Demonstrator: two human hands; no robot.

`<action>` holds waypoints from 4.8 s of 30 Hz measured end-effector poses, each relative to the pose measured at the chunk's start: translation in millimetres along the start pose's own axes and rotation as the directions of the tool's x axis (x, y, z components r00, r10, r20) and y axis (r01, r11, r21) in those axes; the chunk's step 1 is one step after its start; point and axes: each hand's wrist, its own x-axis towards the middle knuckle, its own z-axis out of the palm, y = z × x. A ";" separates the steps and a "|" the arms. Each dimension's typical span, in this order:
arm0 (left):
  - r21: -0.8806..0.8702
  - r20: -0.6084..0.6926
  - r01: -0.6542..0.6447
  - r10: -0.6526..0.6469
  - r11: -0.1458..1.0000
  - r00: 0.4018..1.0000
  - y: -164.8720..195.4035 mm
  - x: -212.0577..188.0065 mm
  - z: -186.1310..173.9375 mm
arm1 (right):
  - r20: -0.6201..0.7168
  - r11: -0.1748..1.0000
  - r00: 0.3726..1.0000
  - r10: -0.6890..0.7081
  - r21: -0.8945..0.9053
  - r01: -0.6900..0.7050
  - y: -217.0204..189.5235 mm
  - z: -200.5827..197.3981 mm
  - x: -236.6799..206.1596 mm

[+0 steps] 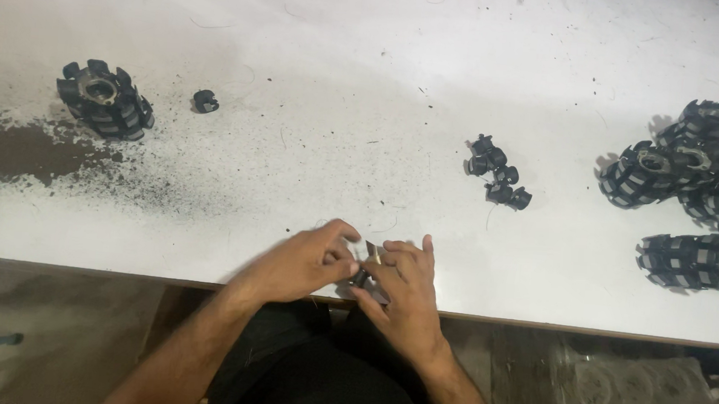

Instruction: The person sits at a white workbench assembling small black wheel components, fitting inserts into hub pieces by hand and using a small blade to trim or press the parts, then placing each finished assembly onto a growing pile on the table.

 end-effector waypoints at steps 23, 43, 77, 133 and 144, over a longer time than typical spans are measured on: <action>0.699 -0.395 -0.274 0.675 0.661 0.623 -35.3 -32.0 65.5 | -0.295 0.997 0.954 0.056 -0.031 -0.068 -6.1 15.1 -29.9; 0.732 -0.404 -0.276 0.723 0.623 0.560 -46.7 -31.5 79.0 | -0.222 0.992 0.975 -0.003 0.121 0.030 -8.0 31.6 -39.3; 0.631 -0.521 -0.259 0.646 0.732 0.558 -42.7 -25.8 80.0 | -0.201 0.987 0.980 0.017 0.159 0.016 -9.2 32.0 -37.6; 0.467 -0.369 -0.378 0.564 0.800 0.738 -22.0 -33.5 34.7 | -0.143 0.998 0.988 0.049 -0.033 -0.055 -19.3 -10.2 -14.9; 0.508 -0.247 -0.177 0.339 0.843 0.908 -8.0 -20.7 22.7 | -0.078 0.990 0.994 0.081 -0.107 -0.089 -7.8 5.2 -7.2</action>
